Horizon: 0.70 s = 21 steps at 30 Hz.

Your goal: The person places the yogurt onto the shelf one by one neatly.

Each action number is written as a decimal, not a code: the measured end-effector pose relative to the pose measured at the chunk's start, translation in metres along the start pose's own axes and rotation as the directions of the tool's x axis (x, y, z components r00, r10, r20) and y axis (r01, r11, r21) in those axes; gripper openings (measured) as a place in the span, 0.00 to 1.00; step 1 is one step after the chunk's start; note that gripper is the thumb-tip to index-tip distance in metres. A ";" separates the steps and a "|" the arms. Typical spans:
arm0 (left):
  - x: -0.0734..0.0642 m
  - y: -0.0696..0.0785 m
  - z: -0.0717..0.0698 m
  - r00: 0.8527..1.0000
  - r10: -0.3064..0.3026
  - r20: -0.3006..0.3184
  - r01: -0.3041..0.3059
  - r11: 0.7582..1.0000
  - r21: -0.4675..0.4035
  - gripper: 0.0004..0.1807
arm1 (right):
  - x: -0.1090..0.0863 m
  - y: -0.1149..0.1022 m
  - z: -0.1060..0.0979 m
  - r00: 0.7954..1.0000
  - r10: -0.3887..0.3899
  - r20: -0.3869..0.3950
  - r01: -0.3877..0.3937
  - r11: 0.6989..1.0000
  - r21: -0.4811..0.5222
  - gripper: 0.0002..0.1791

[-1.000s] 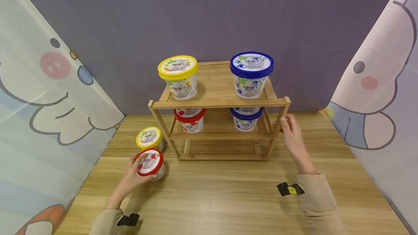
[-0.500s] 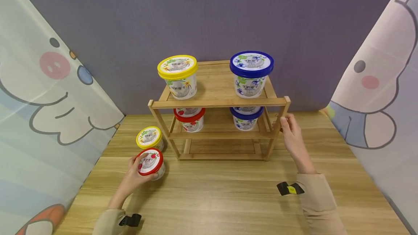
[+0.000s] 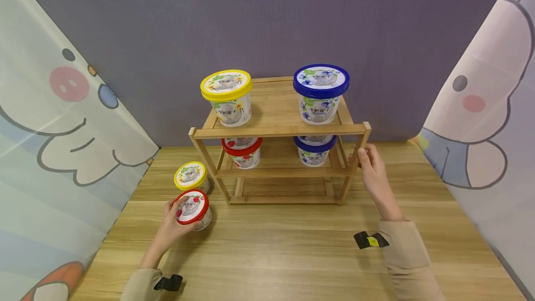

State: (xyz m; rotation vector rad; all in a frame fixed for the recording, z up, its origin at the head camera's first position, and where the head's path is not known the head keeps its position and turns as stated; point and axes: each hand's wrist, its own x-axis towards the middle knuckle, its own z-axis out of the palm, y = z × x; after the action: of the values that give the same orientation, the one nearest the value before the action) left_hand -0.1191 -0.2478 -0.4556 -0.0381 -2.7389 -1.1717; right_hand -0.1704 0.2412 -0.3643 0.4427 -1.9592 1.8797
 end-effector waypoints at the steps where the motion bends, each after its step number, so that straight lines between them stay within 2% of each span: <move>1: 0.000 0.001 0.000 1.000 -0.001 -0.002 0.001 1.000 -0.005 0.43 | 0.000 0.000 0.000 1.000 -0.002 0.004 0.002 1.000 -0.008 0.11; 3: -0.001 0.002 -0.001 1.000 -0.005 -0.004 0.005 1.000 -0.009 0.43 | 0.000 0.000 0.000 1.000 0.007 -0.005 -0.007 1.000 -0.019 0.11; 6: -0.001 0.005 -0.002 1.000 -0.009 -0.006 0.009 1.000 -0.007 0.43 | 0.000 0.000 0.000 1.000 0.025 -0.007 -0.025 0.996 -0.091 0.10; 10: -0.003 0.011 -0.003 1.000 0.000 -0.014 0.000 1.000 0.006 0.43 | 0.000 -0.002 0.000 0.999 0.033 0.001 -0.033 0.994 -0.102 0.10; 21: -0.009 0.033 -0.002 0.993 0.106 -0.058 -0.105 0.994 0.022 0.42 | 0.000 -0.002 0.000 1.000 0.025 -0.005 -0.025 0.997 -0.074 0.10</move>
State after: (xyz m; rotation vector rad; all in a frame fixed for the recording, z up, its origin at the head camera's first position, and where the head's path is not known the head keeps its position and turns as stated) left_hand -0.1067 -0.2263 -0.4322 -0.1422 -2.6603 -1.1013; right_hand -0.1695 0.2406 -0.3630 0.3942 -2.0334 1.8140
